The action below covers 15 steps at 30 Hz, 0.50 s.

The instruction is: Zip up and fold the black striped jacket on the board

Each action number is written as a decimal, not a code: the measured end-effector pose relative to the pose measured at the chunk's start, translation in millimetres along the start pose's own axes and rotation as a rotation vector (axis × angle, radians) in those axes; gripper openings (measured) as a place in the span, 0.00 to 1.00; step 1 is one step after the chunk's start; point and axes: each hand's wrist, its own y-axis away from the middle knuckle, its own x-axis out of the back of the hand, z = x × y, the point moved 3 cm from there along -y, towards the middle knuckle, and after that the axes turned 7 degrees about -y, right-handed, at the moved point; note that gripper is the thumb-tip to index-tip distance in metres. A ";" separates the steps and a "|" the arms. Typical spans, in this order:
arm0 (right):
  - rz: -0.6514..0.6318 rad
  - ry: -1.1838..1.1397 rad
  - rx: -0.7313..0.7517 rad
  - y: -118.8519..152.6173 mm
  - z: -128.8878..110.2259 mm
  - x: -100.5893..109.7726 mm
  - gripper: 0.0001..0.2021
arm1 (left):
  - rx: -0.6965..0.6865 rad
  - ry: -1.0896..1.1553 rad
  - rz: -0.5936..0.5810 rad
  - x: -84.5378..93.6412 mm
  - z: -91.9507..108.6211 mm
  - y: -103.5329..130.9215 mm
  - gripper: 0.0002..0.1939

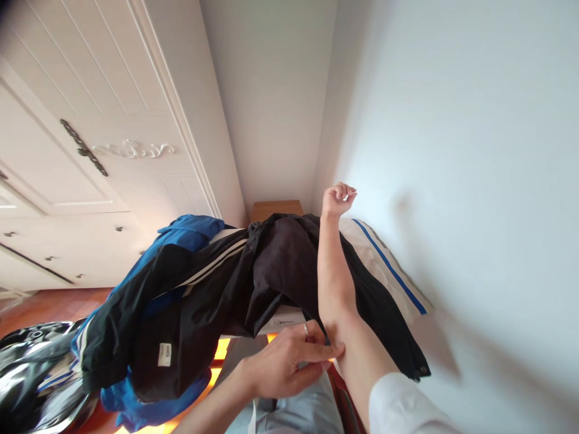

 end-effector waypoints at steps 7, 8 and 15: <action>-0.167 1.568 0.324 19.3 9.4 -16.4 0.08 | 0.164 -0.156 0.080 -16.5 -2.9 -9.1 0.38; -0.186 1.693 0.363 21.1 9.7 -20.1 0.05 | 0.133 -0.184 0.050 -24.8 -0.5 -14.4 0.41; -0.309 2.104 0.538 24.1 17.6 -46.8 0.19 | 0.007 -0.172 0.030 -63.0 -5.4 -8.9 0.39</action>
